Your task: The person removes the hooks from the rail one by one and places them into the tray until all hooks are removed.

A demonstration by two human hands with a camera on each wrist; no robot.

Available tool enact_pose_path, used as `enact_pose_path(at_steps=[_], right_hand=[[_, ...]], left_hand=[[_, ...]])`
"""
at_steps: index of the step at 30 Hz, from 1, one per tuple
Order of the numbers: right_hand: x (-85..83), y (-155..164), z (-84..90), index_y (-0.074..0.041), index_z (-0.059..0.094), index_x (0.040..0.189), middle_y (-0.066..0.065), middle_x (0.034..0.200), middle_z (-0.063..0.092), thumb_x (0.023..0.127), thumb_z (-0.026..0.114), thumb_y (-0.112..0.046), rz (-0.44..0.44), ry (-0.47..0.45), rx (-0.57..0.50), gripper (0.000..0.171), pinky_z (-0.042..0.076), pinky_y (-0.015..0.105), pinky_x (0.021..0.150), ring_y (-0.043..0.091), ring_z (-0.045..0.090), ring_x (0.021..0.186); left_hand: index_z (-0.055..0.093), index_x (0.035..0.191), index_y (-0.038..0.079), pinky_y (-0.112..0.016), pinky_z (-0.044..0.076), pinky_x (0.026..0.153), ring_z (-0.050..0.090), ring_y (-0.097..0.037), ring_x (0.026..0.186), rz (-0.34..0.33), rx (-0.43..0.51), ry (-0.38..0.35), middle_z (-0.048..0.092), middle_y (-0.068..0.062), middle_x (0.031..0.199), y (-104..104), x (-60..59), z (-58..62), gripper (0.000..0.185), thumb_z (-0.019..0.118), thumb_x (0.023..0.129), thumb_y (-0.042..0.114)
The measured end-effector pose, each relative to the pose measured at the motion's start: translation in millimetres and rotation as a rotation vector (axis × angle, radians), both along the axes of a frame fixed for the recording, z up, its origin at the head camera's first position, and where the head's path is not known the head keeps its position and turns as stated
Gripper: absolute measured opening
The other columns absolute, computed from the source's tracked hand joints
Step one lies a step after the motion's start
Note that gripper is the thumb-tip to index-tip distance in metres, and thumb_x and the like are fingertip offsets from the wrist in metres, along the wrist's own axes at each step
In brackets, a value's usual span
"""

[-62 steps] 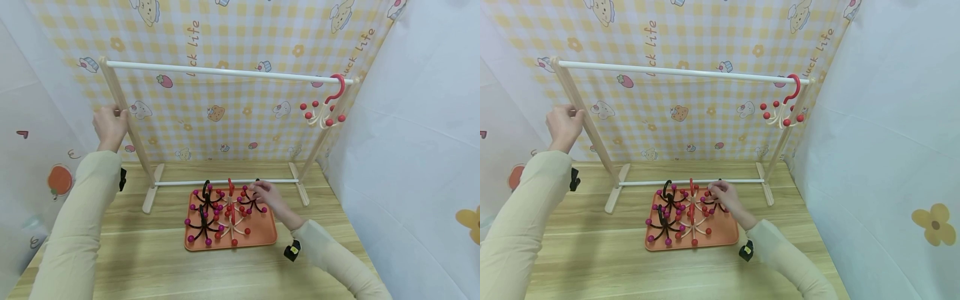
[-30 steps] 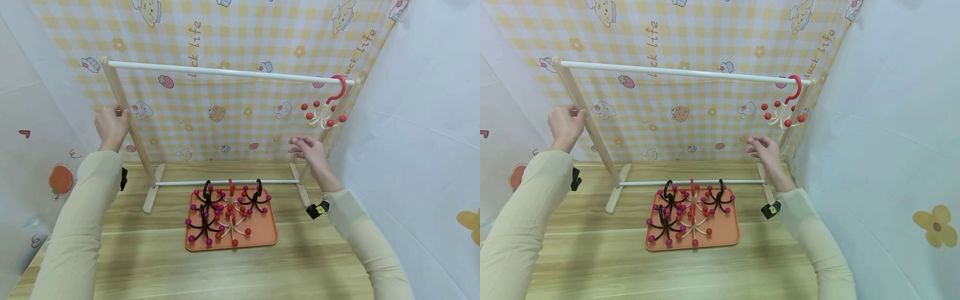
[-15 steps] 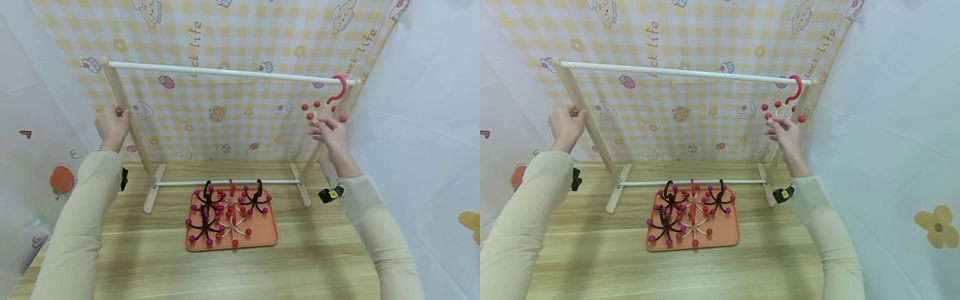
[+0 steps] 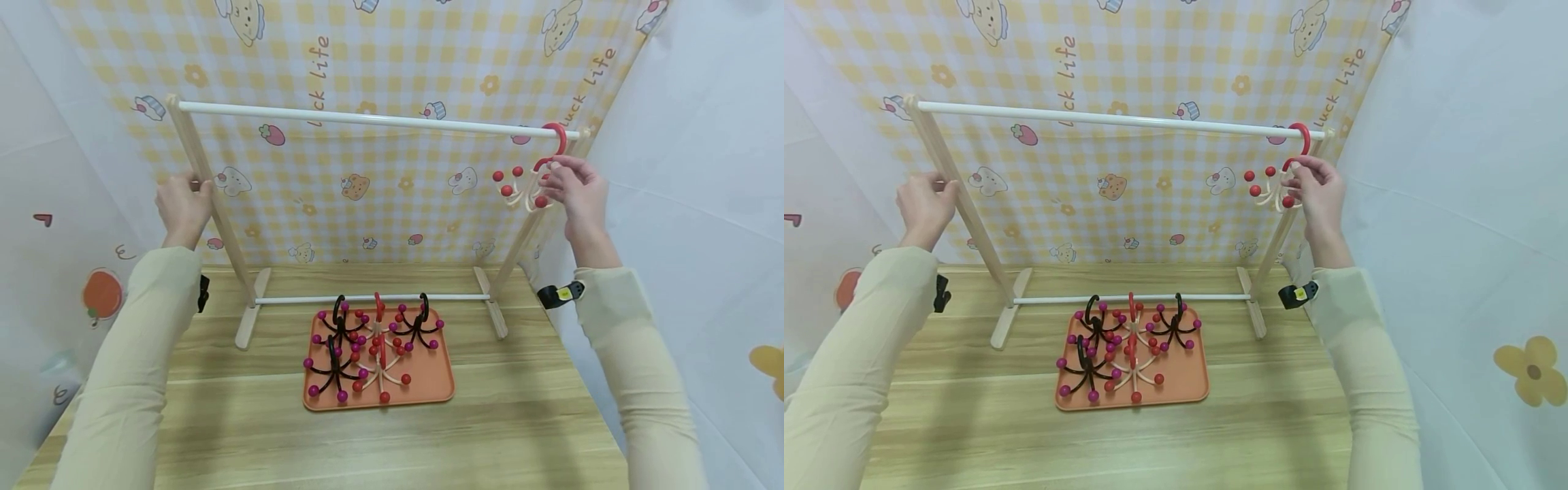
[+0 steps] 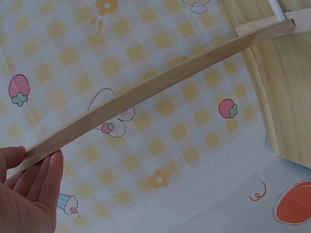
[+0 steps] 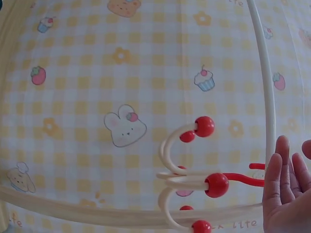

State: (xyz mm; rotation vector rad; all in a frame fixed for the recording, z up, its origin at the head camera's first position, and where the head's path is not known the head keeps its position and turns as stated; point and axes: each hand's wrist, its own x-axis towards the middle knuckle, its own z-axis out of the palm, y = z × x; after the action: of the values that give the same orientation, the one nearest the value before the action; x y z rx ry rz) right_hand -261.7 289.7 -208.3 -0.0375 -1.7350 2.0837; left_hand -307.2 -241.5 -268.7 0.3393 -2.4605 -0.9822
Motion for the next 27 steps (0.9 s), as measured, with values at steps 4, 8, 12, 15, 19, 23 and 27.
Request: enact_pose_path(at_steps=[4, 8, 12, 15, 19, 23, 27], right_hand=[[-2.0, 4.9, 4.3, -0.005, 0.057, 0.105, 0.005, 0.09, 0.06, 0.08, 0.065, -0.017, -0.043, -0.015, -0.006, 0.029, 0.048, 0.018, 0.062, 0.015, 0.062, 0.071], [-5.5, 8.1, 5.1, -0.006, 0.055, 0.109, 0.005, 0.099, 0.058, 0.081, 0.064, -0.016, -0.071, -0.03, -0.03, 0.03, 0.048, 0.019, 0.068, 0.016, 0.062, 0.075], [-9.1, 10.2, 5.1, -0.007, 0.054, 0.111, 0.006, 0.108, 0.055, 0.081, 0.064, -0.014, -0.081, -0.051, -0.05, 0.032, 0.046, 0.023, 0.075, 0.016, 0.062, 0.078], [-12.3, 11.1, 5.5, -0.008, 0.052, 0.114, 0.007, 0.114, 0.052, 0.081, 0.064, -0.014, -0.075, -0.087, -0.044, 0.035, 0.046, 0.023, 0.076, 0.016, 0.061, 0.08], [-17.2, 11.8, 6.4, -0.011, 0.049, 0.12, 0.007, 0.116, 0.051, 0.081, 0.065, -0.018, -0.058, -0.144, -0.005, 0.043, 0.046, 0.021, 0.076, 0.015, 0.06, 0.086], [-21.8, 11.0, 8.7, -0.013, 0.046, 0.125, 0.006, 0.119, 0.049, 0.077, 0.068, -0.024, -0.028, -0.19, 0.046, 0.054, 0.043, 0.022, 0.082, 0.016, 0.057, 0.097], [-25.8, 8.9, 12.8, -0.016, 0.044, 0.128, 0.006, 0.121, 0.048, 0.074, 0.069, -0.031, -0.011, -0.233, 0.086, 0.062, 0.041, 0.021, 0.083, 0.016, 0.054, 0.103]], left_hand=[[0.054, 0.116, -0.004, -0.042, 0.044, 0.077, 0.054, -0.038, 0.096, 0.0, -0.004, 0.007, 0.055, -0.024, 0.111, -0.3, -0.2, 0.3, 0.038, 0.04, 0.092, 0.023], [0.054, 0.116, -0.004, -0.041, 0.045, 0.076, 0.054, -0.038, 0.096, -0.002, -0.006, 0.01, 0.055, -0.024, 0.111, -0.7, -0.2, -0.1, 0.038, 0.04, 0.092, 0.022], [0.054, 0.115, -0.005, -0.042, 0.044, 0.077, 0.053, -0.038, 0.097, -0.004, -0.003, 0.007, 0.054, -0.024, 0.111, -0.9, 0.0, -0.7, 0.039, 0.04, 0.092, 0.023], [0.054, 0.115, -0.005, -0.043, 0.044, 0.077, 0.052, -0.038, 0.098, -0.006, -0.005, 0.007, 0.054, -0.025, 0.111, -0.5, -0.2, -0.8, 0.038, 0.04, 0.092, 0.023], [0.053, 0.116, -0.005, -0.042, 0.046, 0.076, 0.053, -0.038, 0.096, -0.006, -0.005, 0.004, 0.054, -0.025, 0.112, 0.3, 0.2, -0.7, 0.038, 0.04, 0.093, 0.022], [0.054, 0.116, -0.005, -0.042, 0.045, 0.076, 0.054, -0.037, 0.096, -0.001, -0.009, 0.007, 0.054, -0.024, 0.111, 0.7, 0.4, -0.5, 0.039, 0.04, 0.092, 0.022], [0.054, 0.115, -0.005, -0.043, 0.044, 0.078, 0.053, -0.038, 0.097, -0.001, -0.013, 0.011, 0.055, -0.024, 0.111, 0.6, 1.0, -0.6, 0.038, 0.04, 0.092, 0.022]])
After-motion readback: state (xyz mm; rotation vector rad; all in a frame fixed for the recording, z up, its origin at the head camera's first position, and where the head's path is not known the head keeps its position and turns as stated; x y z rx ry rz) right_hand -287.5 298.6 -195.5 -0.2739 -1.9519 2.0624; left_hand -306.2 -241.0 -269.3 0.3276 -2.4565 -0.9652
